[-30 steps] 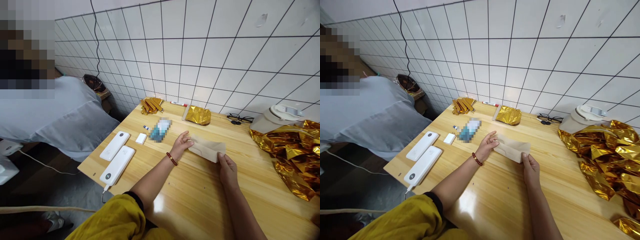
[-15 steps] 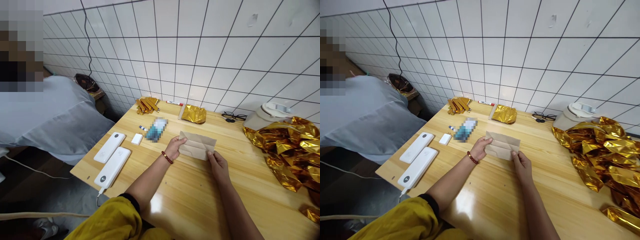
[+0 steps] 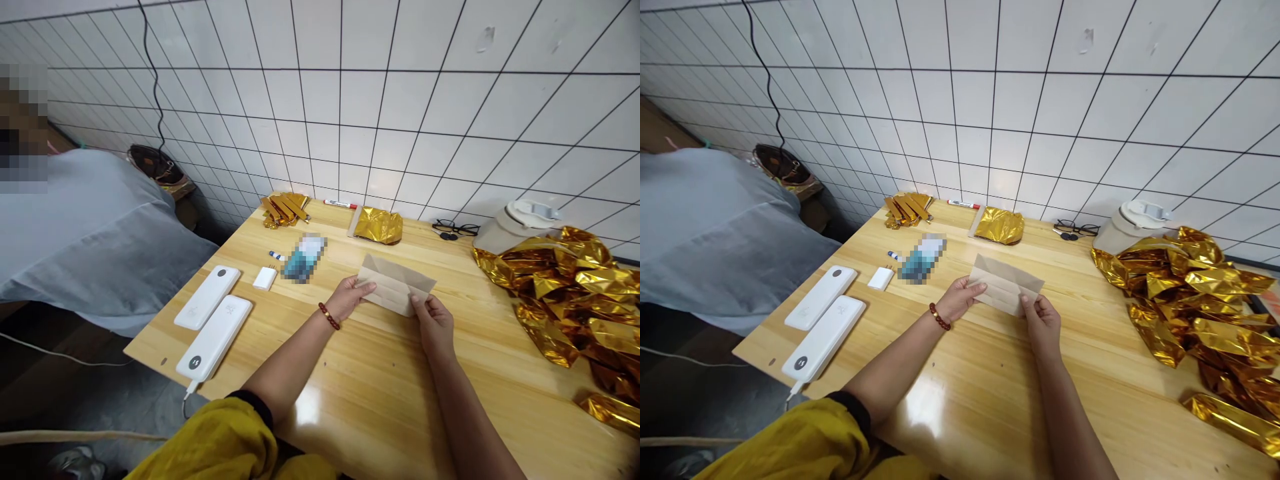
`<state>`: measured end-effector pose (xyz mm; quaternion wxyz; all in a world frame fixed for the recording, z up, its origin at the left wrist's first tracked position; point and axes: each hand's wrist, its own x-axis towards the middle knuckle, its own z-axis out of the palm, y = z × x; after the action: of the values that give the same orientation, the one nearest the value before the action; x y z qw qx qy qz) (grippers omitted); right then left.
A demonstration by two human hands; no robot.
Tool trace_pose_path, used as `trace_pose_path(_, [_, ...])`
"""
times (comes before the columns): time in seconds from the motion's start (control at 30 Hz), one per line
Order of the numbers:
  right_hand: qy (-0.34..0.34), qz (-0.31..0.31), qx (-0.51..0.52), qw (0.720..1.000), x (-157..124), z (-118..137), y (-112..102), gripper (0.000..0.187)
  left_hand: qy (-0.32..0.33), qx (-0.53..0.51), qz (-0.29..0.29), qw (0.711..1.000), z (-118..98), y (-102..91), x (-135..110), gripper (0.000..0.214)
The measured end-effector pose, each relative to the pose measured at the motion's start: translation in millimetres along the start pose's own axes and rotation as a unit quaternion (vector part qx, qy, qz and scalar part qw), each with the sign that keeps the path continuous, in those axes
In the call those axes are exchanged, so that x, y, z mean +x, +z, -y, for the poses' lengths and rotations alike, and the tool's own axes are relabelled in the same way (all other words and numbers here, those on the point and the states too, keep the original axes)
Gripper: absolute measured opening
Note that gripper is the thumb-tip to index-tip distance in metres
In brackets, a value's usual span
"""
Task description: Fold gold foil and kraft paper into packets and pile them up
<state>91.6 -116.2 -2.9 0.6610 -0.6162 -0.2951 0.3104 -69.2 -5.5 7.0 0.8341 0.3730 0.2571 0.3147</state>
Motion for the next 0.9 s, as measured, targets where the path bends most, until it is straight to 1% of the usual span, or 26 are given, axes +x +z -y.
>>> trace_pose_path(0.1, [-0.002, 0.036, -0.037, 0.999, -2.9, 0.2, 0.8, 0.033, 0.004, 0.0, -0.027, 1.0, 1.9, -0.2, 0.6, 0.043])
trace_pose_path(0.13, [-0.002, 0.036, -0.053, 0.998, -3.7, -0.1, 0.7, 0.033, 0.005, -0.006, -0.032, 0.999, 2.3, -0.6, 1.0, 0.043])
trace_pose_path(0.23, [-0.001, 0.02, -0.087, 0.996, -4.2, -2.0, -1.0, 0.043, 0.004, -0.035, -0.051, 0.998, 3.2, -2.3, 2.8, 0.043])
trace_pose_path(0.3, [-0.002, 0.028, -0.09, 0.996, -3.4, -3.4, -2.9, 0.042, -0.001, -0.057, -0.061, 0.997, 3.1, -2.9, 4.2, 0.043])
trace_pose_path(0.37, [-0.004, 0.048, -0.086, 0.995, -2.4, -4.2, -4.8, 0.039, -0.005, -0.076, -0.068, 0.995, 2.2, -2.9, 5.1, 0.041])
trace_pose_path(0.43, [-0.004, 0.055, -0.089, 0.995, -1.6, -4.6, -5.9, 0.039, -0.001, -0.092, -0.062, 0.994, 0.8, -2.5, 5.1, 0.043])
trace_pose_path(0.5, [-0.003, 0.043, -0.093, 0.995, -1.1, -5.0, -6.1, 0.039, 0.011, -0.101, -0.031, 0.994, -0.1, -2.3, 3.9, 0.048])
trace_pose_path(0.57, [-0.007, 0.042, -0.081, 0.996, -0.8, -4.9, -5.3, 0.036, 0.022, -0.086, 0.008, 0.996, 0.6, -2.4, 2.4, 0.052])
trace_pose_path(0.63, [-0.014, 0.058, -0.058, 0.997, -0.8, -3.9, -4.1, 0.033, 0.018, -0.053, 0.026, 0.998, 2.7, -2.7, 1.5, 0.052])
trace_pose_path(0.73, [-0.017, 0.088, -0.043, 0.995, -1.8, -1.1, -3.0, 0.032, 0.002, -0.041, 0.013, 0.999, 5.6, -3.3, 2.3, 0.044])
trace_pose_path(0.83, [-0.027, 0.113, -0.036, 0.993, -3.6, 0.1, -3.4, 0.035, -0.007, -0.091, -0.005, 0.996, 4.3, -4.5, 4.7, 0.038])
trace_pose_path(0.87, [-0.034, 0.125, -0.028, 0.991, -4.2, -0.6, -3.6, 0.041, -0.009, -0.111, -0.013, 0.994, 3.0, -5.0, 5.5, 0.036])
trace_pose_path(0.9, [-0.044, 0.137, -0.022, 0.989, -4.6, -2.0, -3.7, 0.051, -0.011, -0.13, -0.021, 0.991, 1.6, -5.4, 6.2, 0.033])
